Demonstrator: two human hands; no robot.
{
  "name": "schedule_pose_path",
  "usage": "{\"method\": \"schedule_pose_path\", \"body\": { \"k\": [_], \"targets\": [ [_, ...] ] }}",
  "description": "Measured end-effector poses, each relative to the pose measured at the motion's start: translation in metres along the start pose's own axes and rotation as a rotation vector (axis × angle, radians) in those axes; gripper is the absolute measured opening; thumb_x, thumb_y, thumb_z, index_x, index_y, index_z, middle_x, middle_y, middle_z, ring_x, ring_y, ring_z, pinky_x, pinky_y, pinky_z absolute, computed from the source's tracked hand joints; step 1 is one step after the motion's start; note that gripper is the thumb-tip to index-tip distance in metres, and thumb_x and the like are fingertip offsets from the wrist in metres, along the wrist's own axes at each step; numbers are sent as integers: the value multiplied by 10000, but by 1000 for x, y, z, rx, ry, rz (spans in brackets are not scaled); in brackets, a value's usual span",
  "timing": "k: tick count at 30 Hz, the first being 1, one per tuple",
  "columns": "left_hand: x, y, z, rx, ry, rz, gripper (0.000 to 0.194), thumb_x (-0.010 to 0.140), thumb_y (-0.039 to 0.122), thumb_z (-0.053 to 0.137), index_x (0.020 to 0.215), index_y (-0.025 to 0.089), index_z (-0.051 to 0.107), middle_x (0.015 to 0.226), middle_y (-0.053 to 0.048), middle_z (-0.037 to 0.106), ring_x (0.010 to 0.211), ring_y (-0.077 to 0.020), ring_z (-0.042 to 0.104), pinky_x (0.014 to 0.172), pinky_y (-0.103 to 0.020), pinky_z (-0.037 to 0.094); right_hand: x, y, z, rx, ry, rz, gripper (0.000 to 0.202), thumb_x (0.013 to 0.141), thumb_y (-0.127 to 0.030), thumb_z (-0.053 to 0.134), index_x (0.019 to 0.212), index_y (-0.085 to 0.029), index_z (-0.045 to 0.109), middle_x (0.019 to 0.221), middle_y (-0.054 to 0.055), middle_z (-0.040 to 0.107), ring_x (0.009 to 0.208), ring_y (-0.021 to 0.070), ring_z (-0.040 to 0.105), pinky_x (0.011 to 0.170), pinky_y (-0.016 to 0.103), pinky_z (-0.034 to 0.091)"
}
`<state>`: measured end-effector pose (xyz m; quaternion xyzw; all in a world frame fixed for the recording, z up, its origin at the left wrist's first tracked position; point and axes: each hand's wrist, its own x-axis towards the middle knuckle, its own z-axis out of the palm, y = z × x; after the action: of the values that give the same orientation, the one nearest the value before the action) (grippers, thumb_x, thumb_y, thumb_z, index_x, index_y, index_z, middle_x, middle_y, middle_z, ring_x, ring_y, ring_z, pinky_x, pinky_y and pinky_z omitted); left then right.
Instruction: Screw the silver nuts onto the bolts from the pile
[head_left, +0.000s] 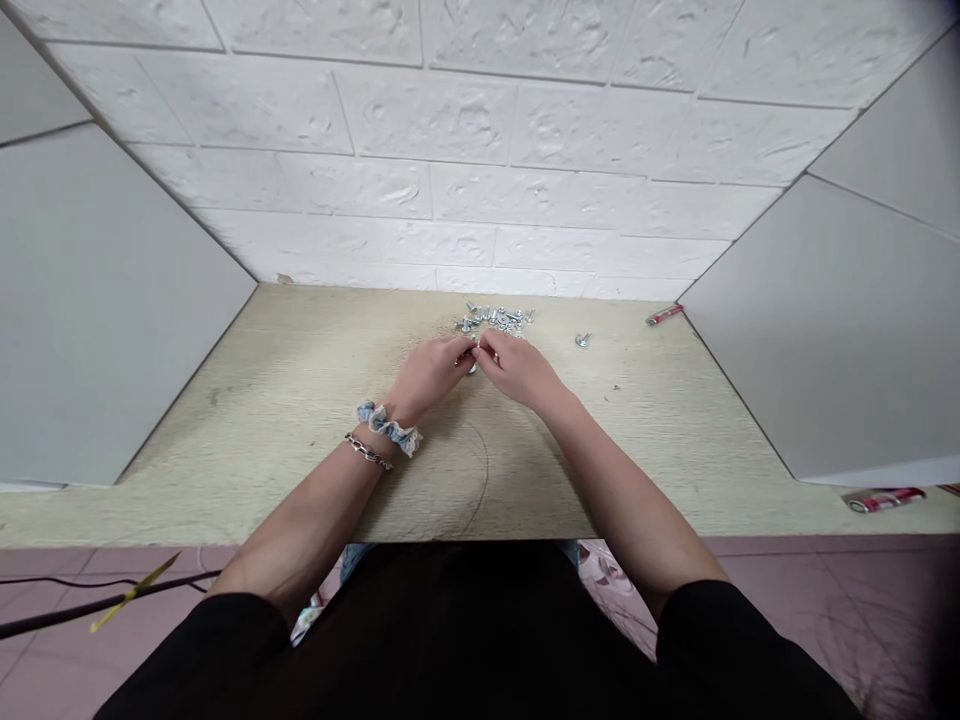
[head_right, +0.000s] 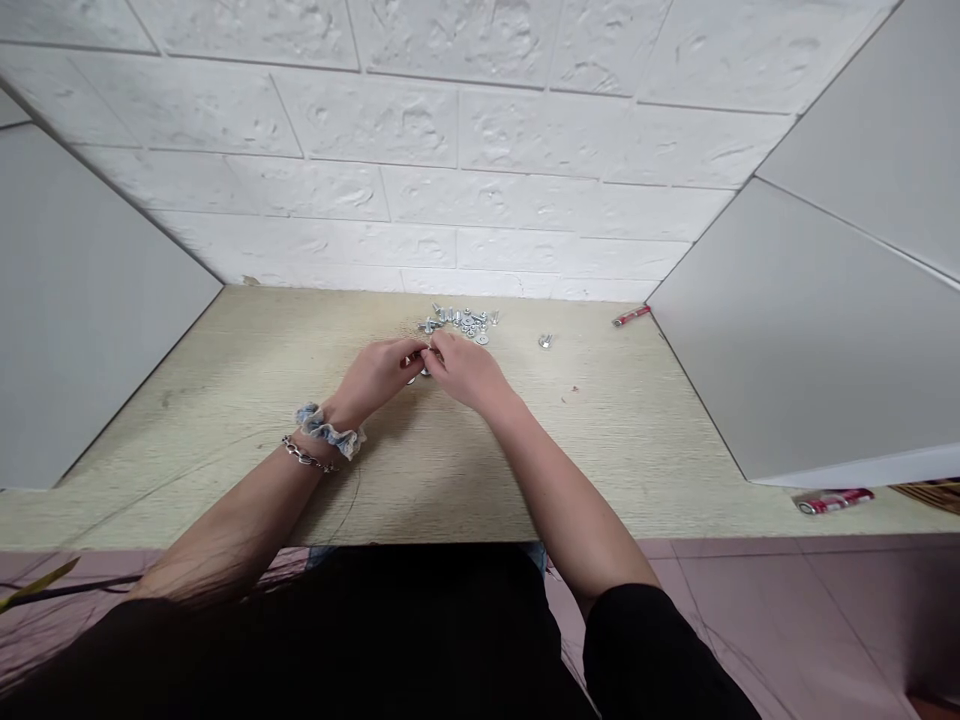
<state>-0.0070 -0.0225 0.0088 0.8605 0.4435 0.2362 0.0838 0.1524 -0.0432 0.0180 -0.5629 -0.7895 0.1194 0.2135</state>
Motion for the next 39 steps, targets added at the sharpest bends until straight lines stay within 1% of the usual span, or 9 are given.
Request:
{"method": "schedule_pose_path", "body": {
  "k": [7, 12, 14, 17, 21, 23, 28, 33, 39],
  "targets": [
    [0, 0, 2, 1, 9, 24, 181, 873, 256, 494, 785, 167, 625, 715, -31, 638, 617, -137, 542, 571, -244, 327, 1, 0, -3, -45, -60, 32, 353, 969, -386, 285, 826, -192, 542, 812, 38, 630, 723, 154, 538, 594, 260, 283],
    [0, 2, -1, -16, 14, -10, 175, 872, 250, 497, 871, 182, 658, 726, -24, 656, 621, -136, 549, 574, -239, 332, 0, 1, -5, -59, -128, 71, 528, 965, -492, 215, 697, -192, 557, 728, 45, 627, 690, 162, 540, 573, 266, 269],
    [0, 3, -3, -23, 32, -40, 192, 874, 268, 500, 909, 184, 670, 741, -30, 669, 644, -146, 565, 587, -243, 346, -1, -1, -6, -54, -143, 81, 557, 960, -512, 208, 672, -189, 559, 702, 48, 619, 675, 161, 539, 565, 267, 266],
    [1, 1, -5, -18, 65, -74, 205, 860, 279, 522, 939, 172, 677, 771, -46, 686, 672, -160, 582, 610, -252, 369, -2, -4, -6, -37, -115, 54, 480, 959, -475, 262, 734, -191, 576, 723, 43, 626, 686, 160, 542, 568, 264, 273],
    [1, -1, -4, -23, 74, -91, 206, 850, 266, 520, 936, 178, 686, 779, -47, 694, 688, -169, 595, 620, -256, 381, -2, -3, -4, 4, -19, 13, 245, 931, -374, 376, 897, -203, 548, 799, 26, 637, 688, 154, 537, 578, 259, 298],
    [1, -1, -3, -33, 76, -90, 215, 852, 267, 514, 944, 184, 689, 777, -43, 694, 693, -169, 601, 619, -254, 382, -2, -2, -2, 21, 12, -5, 182, 916, -340, 404, 952, -207, 524, 852, 29, 641, 720, 162, 549, 600, 264, 321],
    [1, -1, -2, -25, 73, -88, 222, 857, 269, 515, 960, 181, 691, 778, -44, 696, 692, -167, 608, 620, -253, 386, 0, 1, 0, 40, 23, -29, 161, 914, -287, 413, 1026, -211, 501, 956, 49, 642, 836, 190, 579, 664, 287, 367],
    [1, -1, -2, 0, 64, -73, 210, 855, 250, 521, 964, 182, 688, 792, -46, 698, 699, -168, 610, 623, -254, 388, 0, 0, 0, 25, 23, -29, 177, 917, -272, 413, 1061, -214, 499, 971, 53, 642, 839, 193, 581, 675, 292, 376],
    [1, -1, -3, -27, 20, -40, 218, 862, 243, 517, 995, 178, 677, 808, -41, 700, 689, -163, 603, 615, -253, 388, -1, -1, -1, 24, 1, -33, 162, 920, -255, 396, 1034, -218, 505, 957, 43, 644, 805, 180, 574, 651, 279, 363]
  ]
}}
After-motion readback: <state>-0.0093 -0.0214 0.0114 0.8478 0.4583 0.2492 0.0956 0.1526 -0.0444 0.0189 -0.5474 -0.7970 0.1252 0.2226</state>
